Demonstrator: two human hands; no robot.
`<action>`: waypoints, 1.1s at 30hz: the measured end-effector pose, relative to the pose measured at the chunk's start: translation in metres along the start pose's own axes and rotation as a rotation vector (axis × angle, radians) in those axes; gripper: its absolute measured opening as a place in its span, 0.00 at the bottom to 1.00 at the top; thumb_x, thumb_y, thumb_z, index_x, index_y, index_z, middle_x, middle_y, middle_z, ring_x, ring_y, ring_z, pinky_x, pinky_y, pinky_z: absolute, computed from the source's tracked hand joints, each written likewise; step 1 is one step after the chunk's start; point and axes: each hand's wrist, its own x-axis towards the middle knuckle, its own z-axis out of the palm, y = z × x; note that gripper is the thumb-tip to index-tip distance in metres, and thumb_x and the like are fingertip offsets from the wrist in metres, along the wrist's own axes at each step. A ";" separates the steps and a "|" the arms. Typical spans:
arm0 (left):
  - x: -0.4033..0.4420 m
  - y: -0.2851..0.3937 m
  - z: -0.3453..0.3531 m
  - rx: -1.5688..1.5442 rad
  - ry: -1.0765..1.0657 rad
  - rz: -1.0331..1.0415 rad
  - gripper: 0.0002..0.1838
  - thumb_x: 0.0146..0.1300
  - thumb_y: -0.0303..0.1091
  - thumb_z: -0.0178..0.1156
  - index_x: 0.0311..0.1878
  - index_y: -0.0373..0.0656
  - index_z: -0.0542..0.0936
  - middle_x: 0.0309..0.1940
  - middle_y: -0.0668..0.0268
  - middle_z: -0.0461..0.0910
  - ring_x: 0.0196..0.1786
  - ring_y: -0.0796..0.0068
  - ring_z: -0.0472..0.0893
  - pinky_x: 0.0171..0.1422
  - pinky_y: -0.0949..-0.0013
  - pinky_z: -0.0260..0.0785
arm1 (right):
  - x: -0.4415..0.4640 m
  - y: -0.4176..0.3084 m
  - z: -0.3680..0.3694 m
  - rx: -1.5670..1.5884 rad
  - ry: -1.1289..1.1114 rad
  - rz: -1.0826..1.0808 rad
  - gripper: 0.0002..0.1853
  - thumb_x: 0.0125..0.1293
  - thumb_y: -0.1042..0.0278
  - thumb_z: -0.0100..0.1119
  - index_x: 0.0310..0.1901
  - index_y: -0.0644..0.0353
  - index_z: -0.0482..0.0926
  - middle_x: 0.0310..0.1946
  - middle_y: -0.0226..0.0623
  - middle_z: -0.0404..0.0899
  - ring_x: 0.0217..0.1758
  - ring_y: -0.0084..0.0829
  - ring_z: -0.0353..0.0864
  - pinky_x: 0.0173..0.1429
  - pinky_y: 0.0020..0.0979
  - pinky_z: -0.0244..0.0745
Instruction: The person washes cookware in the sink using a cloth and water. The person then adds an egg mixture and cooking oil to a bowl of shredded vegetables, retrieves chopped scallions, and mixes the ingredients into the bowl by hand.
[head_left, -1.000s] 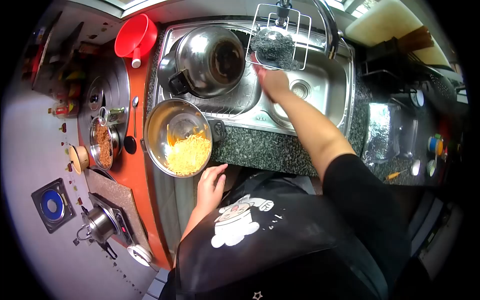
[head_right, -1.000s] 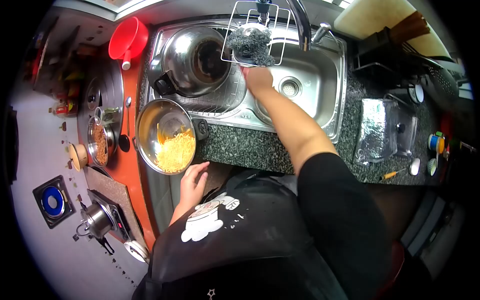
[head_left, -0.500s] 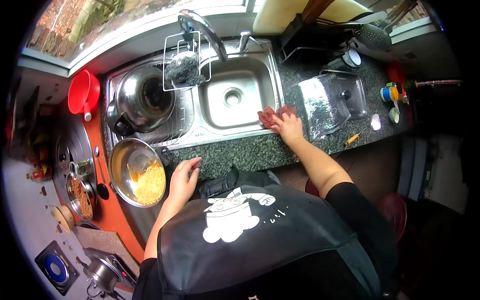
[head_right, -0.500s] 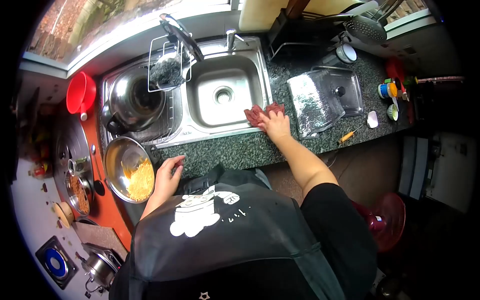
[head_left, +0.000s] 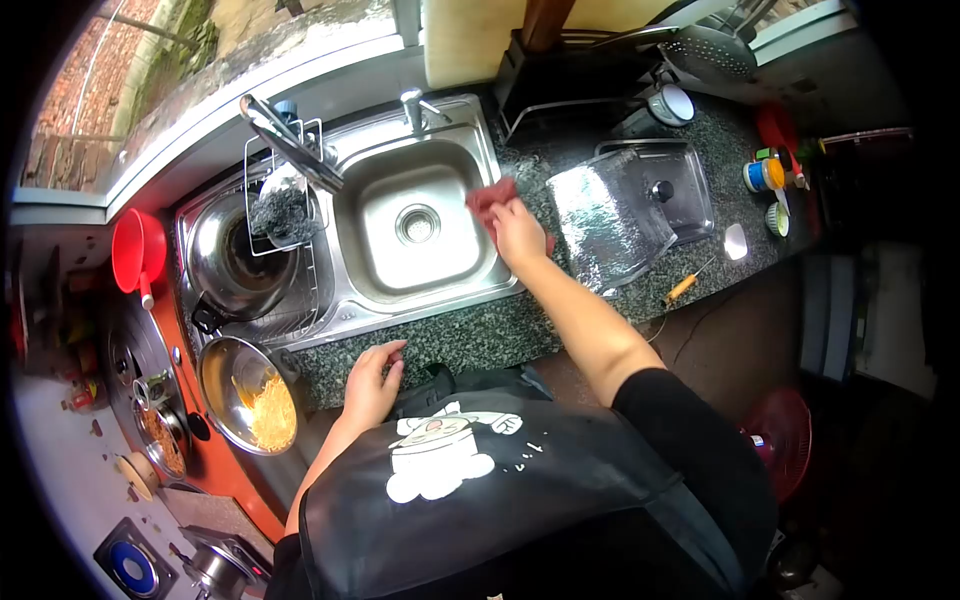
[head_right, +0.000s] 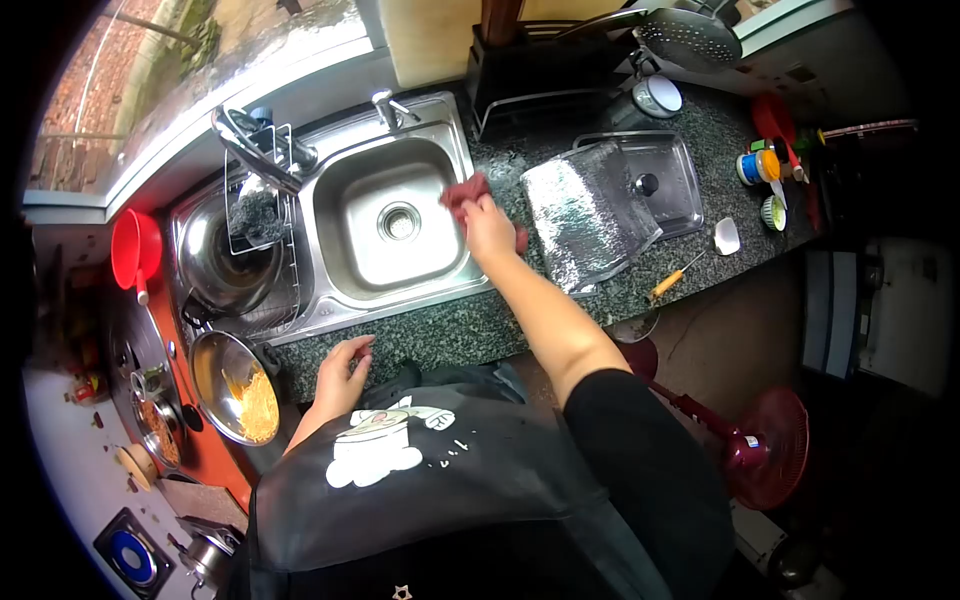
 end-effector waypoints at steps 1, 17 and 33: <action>0.010 0.006 0.005 -0.024 -0.015 0.000 0.18 0.55 0.25 0.61 0.51 0.41 0.77 0.35 0.60 0.78 0.41 0.63 0.78 0.47 0.66 0.71 | -0.014 -0.002 -0.014 0.158 0.078 0.040 0.12 0.58 0.69 0.58 0.44 0.56 0.78 0.43 0.43 0.74 0.46 0.44 0.75 0.50 0.40 0.73; 0.158 0.079 0.089 -0.806 -0.542 -0.282 0.03 0.70 0.30 0.50 0.43 0.43 0.70 0.37 0.69 0.75 0.41 0.80 0.75 0.48 0.73 0.71 | -0.154 0.021 -0.091 1.575 -0.040 0.421 0.10 0.60 0.83 0.53 0.39 0.55 0.69 0.44 0.30 0.72 0.49 0.23 0.72 0.58 0.28 0.66; 0.306 0.139 0.217 0.091 -0.074 0.002 0.46 0.45 0.54 0.72 0.63 0.38 0.66 0.59 0.43 0.66 0.59 0.50 0.73 0.59 0.61 0.70 | -0.248 0.047 -0.091 2.160 0.071 0.690 0.31 0.63 0.57 0.56 0.64 0.61 0.61 0.64 0.47 0.64 0.68 0.40 0.64 0.70 0.50 0.58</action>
